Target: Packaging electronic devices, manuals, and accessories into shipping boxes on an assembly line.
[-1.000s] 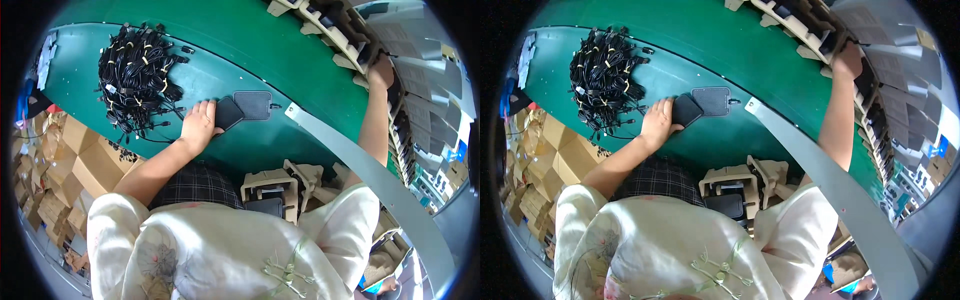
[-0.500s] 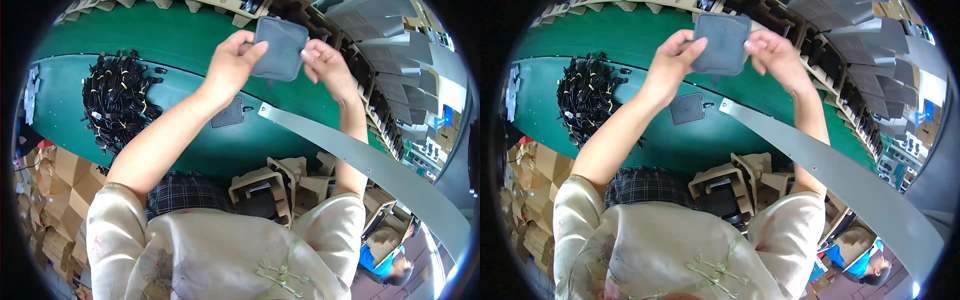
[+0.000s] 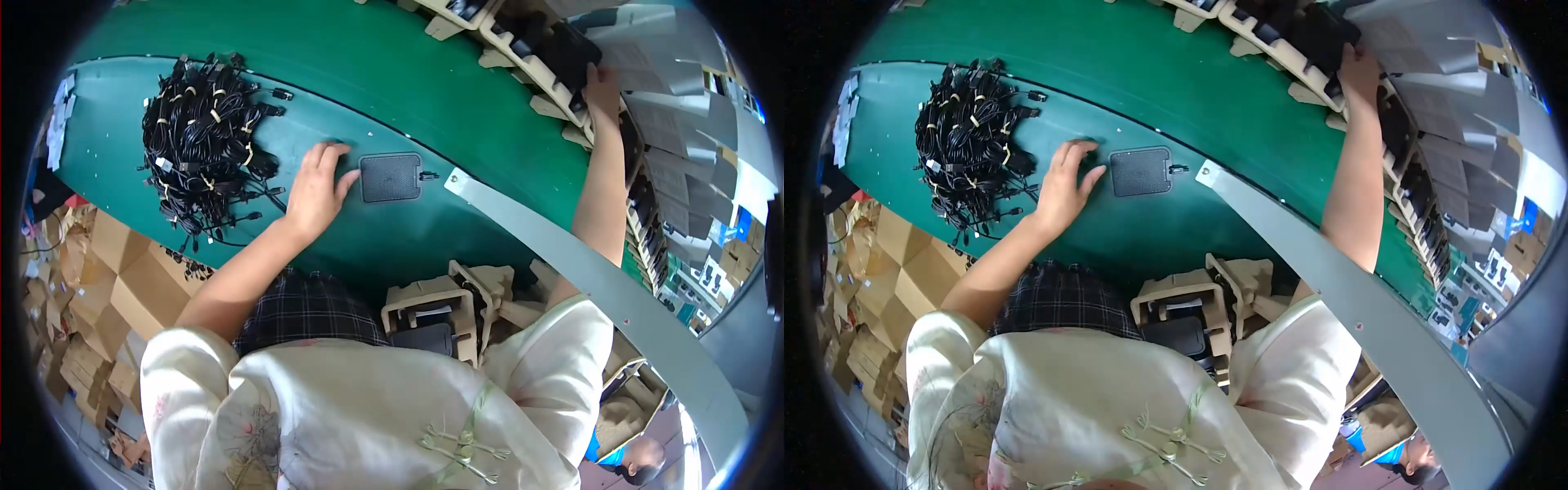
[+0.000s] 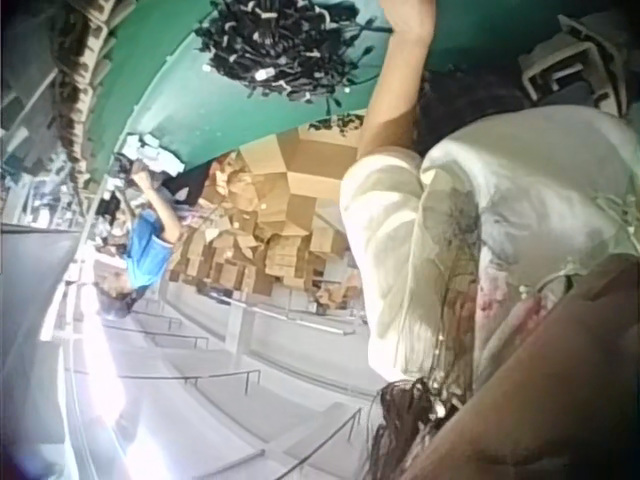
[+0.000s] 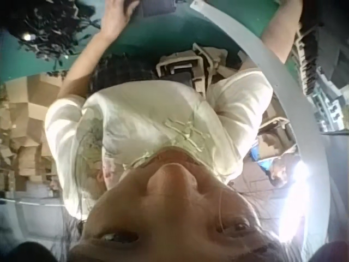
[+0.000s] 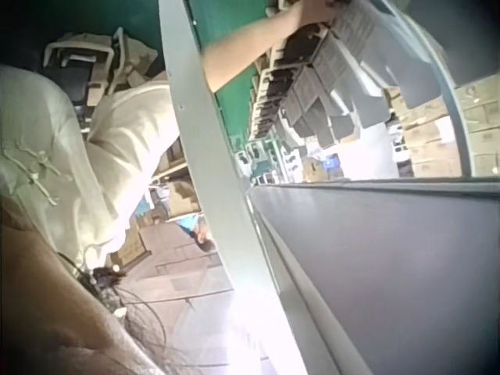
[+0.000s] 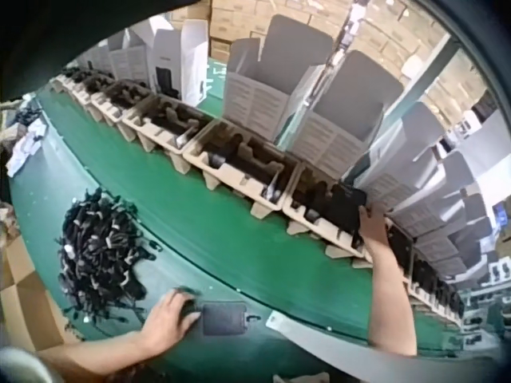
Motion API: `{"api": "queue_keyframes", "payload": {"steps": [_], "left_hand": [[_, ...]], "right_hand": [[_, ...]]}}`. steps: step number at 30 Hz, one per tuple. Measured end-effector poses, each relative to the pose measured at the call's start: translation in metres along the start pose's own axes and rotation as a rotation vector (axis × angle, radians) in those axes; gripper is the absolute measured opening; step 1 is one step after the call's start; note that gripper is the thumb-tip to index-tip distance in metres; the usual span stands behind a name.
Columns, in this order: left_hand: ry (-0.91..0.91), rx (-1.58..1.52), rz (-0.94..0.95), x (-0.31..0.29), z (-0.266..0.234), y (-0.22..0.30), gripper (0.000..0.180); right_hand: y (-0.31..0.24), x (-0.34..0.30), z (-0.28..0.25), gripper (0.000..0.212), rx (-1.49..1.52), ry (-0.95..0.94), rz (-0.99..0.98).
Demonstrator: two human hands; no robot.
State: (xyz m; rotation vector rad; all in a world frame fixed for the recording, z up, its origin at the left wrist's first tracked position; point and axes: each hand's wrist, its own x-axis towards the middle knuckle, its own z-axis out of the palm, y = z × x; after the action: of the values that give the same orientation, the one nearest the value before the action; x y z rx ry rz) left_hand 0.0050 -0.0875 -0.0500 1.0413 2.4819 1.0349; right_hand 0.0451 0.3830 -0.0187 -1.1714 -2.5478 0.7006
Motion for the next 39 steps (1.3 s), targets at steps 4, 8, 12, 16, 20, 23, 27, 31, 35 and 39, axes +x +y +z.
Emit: {"api": "queue_keyframes", "payload": {"steps": [4, 8, 12, 16, 20, 23, 27, 31, 35, 39], "left_hand": [[-0.011, 0.074, -0.023, -0.008, -0.014, -0.018, 0.031], [-0.022, 0.206, 0.04, -0.01, -0.036, -0.024, 0.033], [0.097, 0.453, 0.085, -0.004, -0.067, -0.023, 0.035], [0.417, 0.754, 0.025, 0.02, -0.096, -0.045, 0.036], [0.241, 0.873, -0.011, 0.02, -0.126, -0.075, 0.034], [0.216, 0.594, -0.052, 0.026, -0.136, -0.053, 0.031], [0.269, 0.248, 0.083, 0.014, -0.14, -0.014, 0.028], [0.105, 0.06, 0.245, 0.012, -0.133, 0.041, 0.029], [-0.125, 0.064, 0.48, 0.001, -0.127, 0.07, 0.032], [-0.329, 0.016, 0.723, -0.019, -0.118, 0.096, 0.037]], "right_hand": [[0.008, -0.012, 0.006, 0.038, 0.076, -0.081, 0.019], [0.006, -0.018, -0.003, 0.046, -0.197, -0.041, -0.111], [0.035, -0.005, 0.008, 0.06, -0.236, -0.025, -0.017], [0.072, -0.011, 0.017, 0.053, -0.278, 0.217, -0.166], [0.013, -0.058, 0.006, 0.052, -0.066, 0.134, -0.021], [0.03, -0.076, -0.027, 0.045, -0.233, 0.271, -0.218], [-0.002, -0.141, -0.057, 0.029, -0.521, 0.22, -0.383], [-0.009, -0.211, -0.118, 0.023, -0.649, 0.058, -0.585], [-0.109, -0.296, -0.159, 0.023, -0.983, -0.602, -0.064], [-0.181, -0.374, -0.127, 0.038, -0.318, -0.081, -0.474]]}}
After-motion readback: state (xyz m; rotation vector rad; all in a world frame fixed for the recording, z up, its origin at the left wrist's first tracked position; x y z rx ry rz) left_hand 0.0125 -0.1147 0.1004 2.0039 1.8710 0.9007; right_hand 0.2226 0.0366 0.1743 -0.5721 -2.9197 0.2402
